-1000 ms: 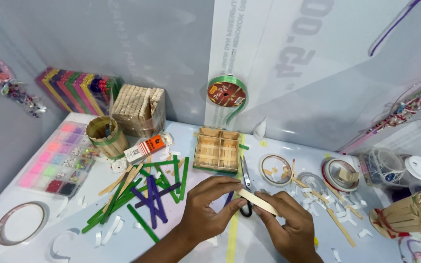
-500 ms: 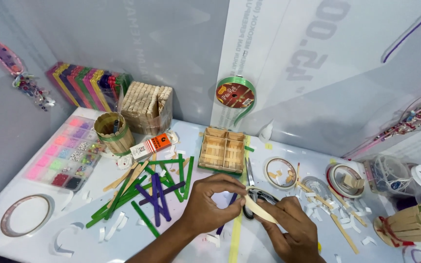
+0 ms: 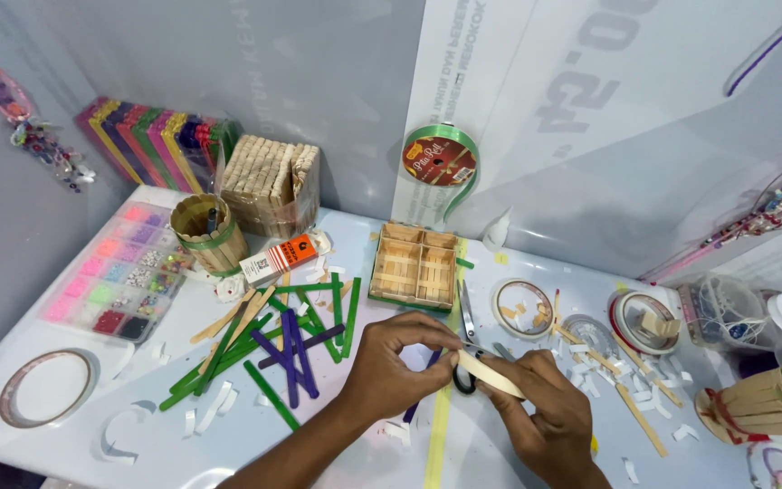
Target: Attaching adhesive tape to small decorative sticks as part of a handicraft project.
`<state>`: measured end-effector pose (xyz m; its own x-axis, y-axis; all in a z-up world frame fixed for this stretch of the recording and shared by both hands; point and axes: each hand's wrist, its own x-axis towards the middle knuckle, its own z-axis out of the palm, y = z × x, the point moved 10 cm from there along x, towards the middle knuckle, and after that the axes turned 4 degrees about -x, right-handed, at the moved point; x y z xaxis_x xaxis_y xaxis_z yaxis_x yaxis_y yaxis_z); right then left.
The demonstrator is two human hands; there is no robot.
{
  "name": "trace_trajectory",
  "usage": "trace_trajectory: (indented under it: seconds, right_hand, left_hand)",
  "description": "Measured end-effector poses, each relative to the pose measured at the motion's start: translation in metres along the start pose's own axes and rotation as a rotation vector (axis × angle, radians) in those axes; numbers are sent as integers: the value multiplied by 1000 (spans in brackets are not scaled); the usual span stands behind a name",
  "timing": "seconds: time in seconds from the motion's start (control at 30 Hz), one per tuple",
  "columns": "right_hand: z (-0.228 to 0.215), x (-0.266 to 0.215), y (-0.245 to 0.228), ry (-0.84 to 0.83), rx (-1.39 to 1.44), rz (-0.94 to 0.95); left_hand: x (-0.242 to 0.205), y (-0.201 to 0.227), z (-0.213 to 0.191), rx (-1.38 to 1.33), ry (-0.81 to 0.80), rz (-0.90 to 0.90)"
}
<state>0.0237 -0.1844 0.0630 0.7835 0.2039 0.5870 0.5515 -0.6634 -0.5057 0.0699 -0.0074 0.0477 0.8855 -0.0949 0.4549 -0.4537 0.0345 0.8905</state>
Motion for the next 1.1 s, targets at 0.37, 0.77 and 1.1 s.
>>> trace_trajectory:
  seconds: [0.37,0.77,1.1]
  right_hand:
    - [-6,8,-2,41,105,129]
    - [3,3,28,-31,473,185]
    - [4,9,11,-72,548,114]
  left_hand:
    - [-2,15,-3,-4,13,148]
    - [-7,31,10,-12,-149,243]
    - [-17,62,5,164,-92,502]
